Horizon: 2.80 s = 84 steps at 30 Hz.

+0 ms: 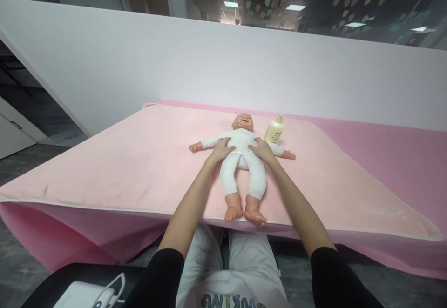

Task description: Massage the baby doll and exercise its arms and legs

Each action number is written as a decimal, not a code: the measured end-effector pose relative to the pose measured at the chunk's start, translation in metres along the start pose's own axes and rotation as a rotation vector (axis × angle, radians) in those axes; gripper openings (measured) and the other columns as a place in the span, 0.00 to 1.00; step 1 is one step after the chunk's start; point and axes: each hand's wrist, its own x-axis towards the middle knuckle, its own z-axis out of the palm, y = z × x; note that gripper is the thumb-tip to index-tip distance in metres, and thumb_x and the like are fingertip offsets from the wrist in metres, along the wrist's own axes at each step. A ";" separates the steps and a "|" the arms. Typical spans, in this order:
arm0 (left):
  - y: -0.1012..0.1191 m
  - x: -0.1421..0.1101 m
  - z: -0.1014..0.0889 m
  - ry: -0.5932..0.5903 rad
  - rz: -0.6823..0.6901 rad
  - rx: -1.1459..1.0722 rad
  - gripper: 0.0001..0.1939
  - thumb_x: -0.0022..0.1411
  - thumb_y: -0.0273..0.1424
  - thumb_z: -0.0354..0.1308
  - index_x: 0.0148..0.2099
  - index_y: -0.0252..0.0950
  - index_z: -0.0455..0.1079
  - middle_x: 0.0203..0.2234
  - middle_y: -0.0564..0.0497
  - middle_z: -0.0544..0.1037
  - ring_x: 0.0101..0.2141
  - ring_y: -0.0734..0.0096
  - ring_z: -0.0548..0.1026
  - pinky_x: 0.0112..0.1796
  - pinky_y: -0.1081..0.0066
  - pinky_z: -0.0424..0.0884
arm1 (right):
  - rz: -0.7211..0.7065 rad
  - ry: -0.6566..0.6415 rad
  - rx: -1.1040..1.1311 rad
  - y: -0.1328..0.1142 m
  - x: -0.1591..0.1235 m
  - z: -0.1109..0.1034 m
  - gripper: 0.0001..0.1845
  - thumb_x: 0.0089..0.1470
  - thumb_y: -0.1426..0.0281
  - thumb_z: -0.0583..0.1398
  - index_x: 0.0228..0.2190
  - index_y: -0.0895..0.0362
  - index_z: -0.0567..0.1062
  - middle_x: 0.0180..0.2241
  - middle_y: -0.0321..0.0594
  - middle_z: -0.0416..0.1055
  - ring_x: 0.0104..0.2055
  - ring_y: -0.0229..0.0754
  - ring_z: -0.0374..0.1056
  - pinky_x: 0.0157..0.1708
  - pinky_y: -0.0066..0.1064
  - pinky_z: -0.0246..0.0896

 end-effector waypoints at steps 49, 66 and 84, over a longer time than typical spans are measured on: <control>-0.016 0.188 0.065 0.186 0.093 -0.195 0.19 0.58 0.27 0.53 0.51 0.34 0.77 0.52 0.45 0.78 0.54 0.64 0.73 0.57 0.67 0.64 | 0.058 0.227 1.184 -0.017 0.179 0.058 0.19 0.50 0.78 0.56 0.43 0.58 0.80 0.52 0.41 0.74 0.57 0.41 0.67 0.61 0.34 0.58; -0.011 0.175 0.062 0.177 0.146 -0.081 0.21 0.59 0.35 0.58 0.54 0.36 0.74 0.54 0.46 0.76 0.55 0.62 0.73 0.58 0.67 0.63 | -0.027 0.229 1.130 -0.018 0.167 0.057 0.23 0.50 0.69 0.64 0.49 0.61 0.77 0.56 0.45 0.71 0.59 0.45 0.66 0.60 0.36 0.60; -0.004 0.167 0.059 0.170 0.121 -0.060 0.20 0.59 0.33 0.58 0.54 0.36 0.74 0.54 0.46 0.76 0.55 0.63 0.72 0.58 0.68 0.64 | -0.060 0.258 1.047 -0.013 0.167 0.059 0.22 0.49 0.66 0.63 0.47 0.58 0.76 0.55 0.43 0.72 0.58 0.45 0.66 0.61 0.37 0.58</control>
